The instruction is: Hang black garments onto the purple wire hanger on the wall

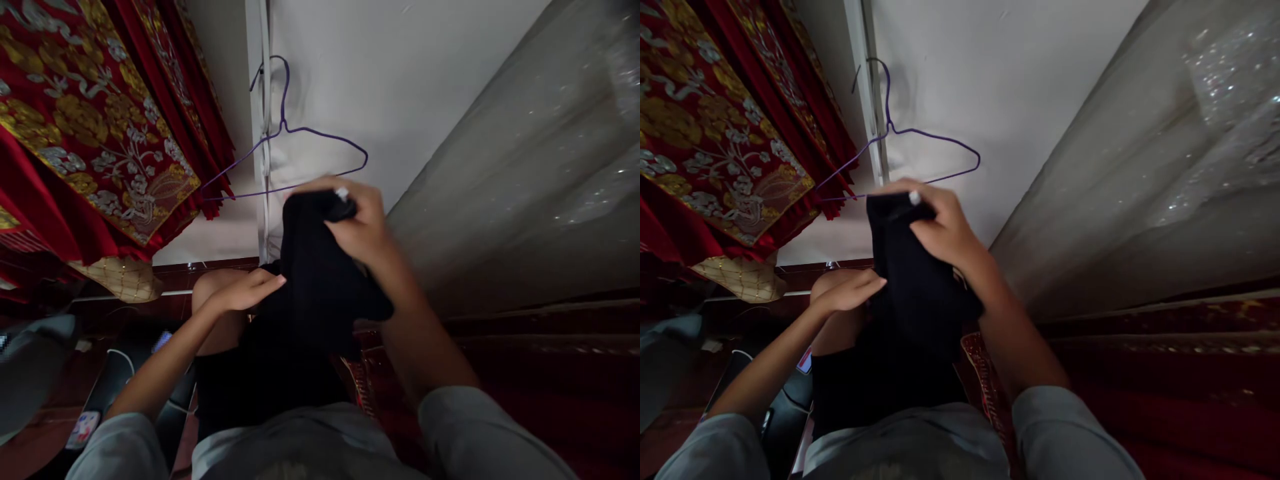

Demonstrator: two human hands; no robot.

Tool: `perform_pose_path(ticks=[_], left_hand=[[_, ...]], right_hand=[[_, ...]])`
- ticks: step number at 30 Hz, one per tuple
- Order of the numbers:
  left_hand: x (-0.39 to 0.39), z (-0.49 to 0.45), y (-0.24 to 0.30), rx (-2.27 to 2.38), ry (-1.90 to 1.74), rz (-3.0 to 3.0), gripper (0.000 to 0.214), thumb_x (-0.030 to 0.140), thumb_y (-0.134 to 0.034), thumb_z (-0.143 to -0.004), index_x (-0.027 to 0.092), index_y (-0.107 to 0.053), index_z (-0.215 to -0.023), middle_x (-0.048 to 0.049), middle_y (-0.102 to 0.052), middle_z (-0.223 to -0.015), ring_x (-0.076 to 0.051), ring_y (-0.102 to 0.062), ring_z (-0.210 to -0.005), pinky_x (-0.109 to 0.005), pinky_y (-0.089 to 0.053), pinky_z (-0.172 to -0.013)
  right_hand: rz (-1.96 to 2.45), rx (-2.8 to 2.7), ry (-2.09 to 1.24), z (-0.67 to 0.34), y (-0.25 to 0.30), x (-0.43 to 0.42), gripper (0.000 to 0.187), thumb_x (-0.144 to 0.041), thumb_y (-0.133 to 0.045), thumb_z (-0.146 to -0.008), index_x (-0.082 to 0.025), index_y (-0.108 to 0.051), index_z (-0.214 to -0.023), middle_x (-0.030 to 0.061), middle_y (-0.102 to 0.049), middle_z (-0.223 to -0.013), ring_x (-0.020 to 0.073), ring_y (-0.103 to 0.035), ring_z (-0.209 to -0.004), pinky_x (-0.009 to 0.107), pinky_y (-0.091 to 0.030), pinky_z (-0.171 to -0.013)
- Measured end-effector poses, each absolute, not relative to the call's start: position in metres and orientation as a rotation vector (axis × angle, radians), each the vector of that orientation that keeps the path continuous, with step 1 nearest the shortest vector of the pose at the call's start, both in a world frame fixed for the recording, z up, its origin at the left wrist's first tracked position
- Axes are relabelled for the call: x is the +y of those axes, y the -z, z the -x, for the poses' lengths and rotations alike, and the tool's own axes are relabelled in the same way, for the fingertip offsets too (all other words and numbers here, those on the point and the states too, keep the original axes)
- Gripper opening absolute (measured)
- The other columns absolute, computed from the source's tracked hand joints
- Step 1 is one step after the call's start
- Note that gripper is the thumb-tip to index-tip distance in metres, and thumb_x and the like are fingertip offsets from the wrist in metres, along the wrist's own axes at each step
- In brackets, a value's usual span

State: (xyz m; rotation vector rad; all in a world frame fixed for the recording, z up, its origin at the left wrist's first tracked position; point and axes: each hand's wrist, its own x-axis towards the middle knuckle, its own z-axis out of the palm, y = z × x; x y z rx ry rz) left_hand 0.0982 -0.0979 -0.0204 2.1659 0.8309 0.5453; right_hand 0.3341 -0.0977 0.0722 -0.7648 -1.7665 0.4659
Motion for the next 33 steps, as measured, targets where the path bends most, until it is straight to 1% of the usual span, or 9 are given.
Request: perform_pose_path(ticks=[3, 6, 10, 16, 19, 24, 28, 31, 33], left_hand=[[-0.101, -0.069, 0.003, 0.956, -0.354, -2.215, 0.045, 0.058, -0.049, -0.102, 0.019, -0.071, -0.096, -0.0044, -0.073, -0.087, -0.022, -0.066, -0.078, -0.032, -0.051, -0.074], [-0.099, -0.037, -0.021, 1.163, -0.497, -2.335, 0.032, 0.043, -0.064, -0.093, 0.019, -0.067, -0.114, -0.0036, -0.072, -0.092, -0.020, -0.064, -0.075, -0.030, -0.048, -0.071], [-0.089, -0.003, -0.039, 1.285, -0.477, -2.590, 0.012, 0.027, -0.054, -0.090, 0.021, -0.064, -0.085, -0.0027, -0.062, -0.071, -0.021, -0.058, -0.066, -0.034, -0.045, -0.071], [-0.068, 0.008, -0.035, 1.538, -0.631, -2.754, 0.009, 0.015, -0.056, -0.074, 0.022, -0.059, -0.069, -0.0128, -0.067, -0.086, -0.036, -0.061, -0.099, -0.051, -0.046, -0.093], [-0.063, -0.011, -0.052, 1.506, -0.834, -2.702, 0.016, 0.007, -0.052, -0.071, 0.022, -0.059, -0.073, -0.0105, -0.064, -0.082, -0.035, -0.061, -0.097, -0.051, -0.046, -0.096], [-0.054, -0.064, -0.093, 1.182, -1.171, -2.534, 0.054, -0.006, -0.046, -0.067, 0.021, -0.062, -0.111, -0.0070, -0.067, -0.107, -0.028, -0.063, -0.107, -0.042, -0.047, -0.101], [-0.037, -0.088, -0.104, 1.087, -1.353, -2.263, 0.044, -0.009, -0.049, -0.070, 0.019, -0.065, -0.100, -0.0044, -0.070, -0.104, -0.026, -0.064, -0.113, -0.039, -0.044, -0.108], [-0.023, -0.081, -0.106, 1.192, -1.278, -2.334, 0.047, -0.012, -0.046, -0.071, 0.019, -0.069, -0.099, -0.0038, -0.071, -0.107, -0.025, -0.063, -0.113, -0.037, -0.043, -0.108], [-0.015, -0.071, -0.109, 1.243, -1.201, -2.411, 0.053, -0.015, -0.043, -0.070, 0.017, -0.071, -0.101, -0.0030, -0.072, -0.108, -0.024, -0.062, -0.110, -0.036, -0.042, -0.106]], right_hand=[[0.897, -1.559, -0.241, -0.347, -0.067, -0.048, 0.013, -0.033, -0.064, -0.093, -0.026, -0.073, -0.099, 0.0054, -0.073, -0.102, 0.0270, -0.064, -0.121, 0.042, -0.052, -0.105], [1.036, -1.440, -0.287, -0.348, -0.036, 0.005, 0.024, -0.042, -0.061, -0.097, -0.021, -0.068, -0.086, 0.0045, -0.068, -0.082, 0.0244, -0.067, -0.100, 0.039, -0.055, -0.090], [1.187, -1.548, -0.598, -0.336, 0.005, 0.040, 0.035, -0.043, -0.067, -0.094, -0.019, -0.059, -0.068, -0.0005, -0.058, -0.066, 0.0160, -0.057, -0.068, 0.031, -0.048, -0.068], [1.298, -1.442, -0.453, -0.363, 0.016, 0.023, 0.056, -0.043, -0.076, -0.083, -0.022, -0.037, -0.049, -0.0055, -0.029, -0.047, 0.0083, -0.029, -0.049, 0.027, -0.017, -0.045], [1.340, -1.436, -0.356, -0.380, 0.005, 0.003, 0.056, -0.037, -0.075, -0.084, -0.023, -0.033, -0.050, -0.0054, -0.027, -0.049, 0.0081, -0.029, -0.049, 0.027, -0.018, -0.046], [1.316, -1.549, -0.447, -0.373, -0.013, -0.036, 0.056, -0.051, -0.070, -0.089, -0.021, -0.039, -0.053, -0.0031, -0.038, -0.054, 0.0104, -0.037, -0.051, 0.028, -0.034, -0.051], [1.178, -1.655, -0.408, -0.375, -0.017, -0.060, 0.038, -0.050, -0.067, -0.091, -0.021, -0.060, -0.069, 0.0031, -0.062, -0.070, 0.0200, -0.061, -0.070, 0.036, -0.053, -0.072], [1.156, -1.385, -0.042, -0.408, -0.025, -0.066, 0.016, -0.034, -0.066, -0.092, -0.021, -0.071, -0.099, 0.0081, -0.072, -0.100, 0.0242, -0.068, -0.101, 0.042, -0.052, -0.098], [1.201, -1.210, 0.039, -0.438, -0.032, -0.061, 0.012, -0.023, -0.066, -0.091, -0.018, -0.072, -0.100, 0.0101, -0.072, -0.103, 0.0209, -0.067, -0.099, 0.039, -0.051, -0.096]])
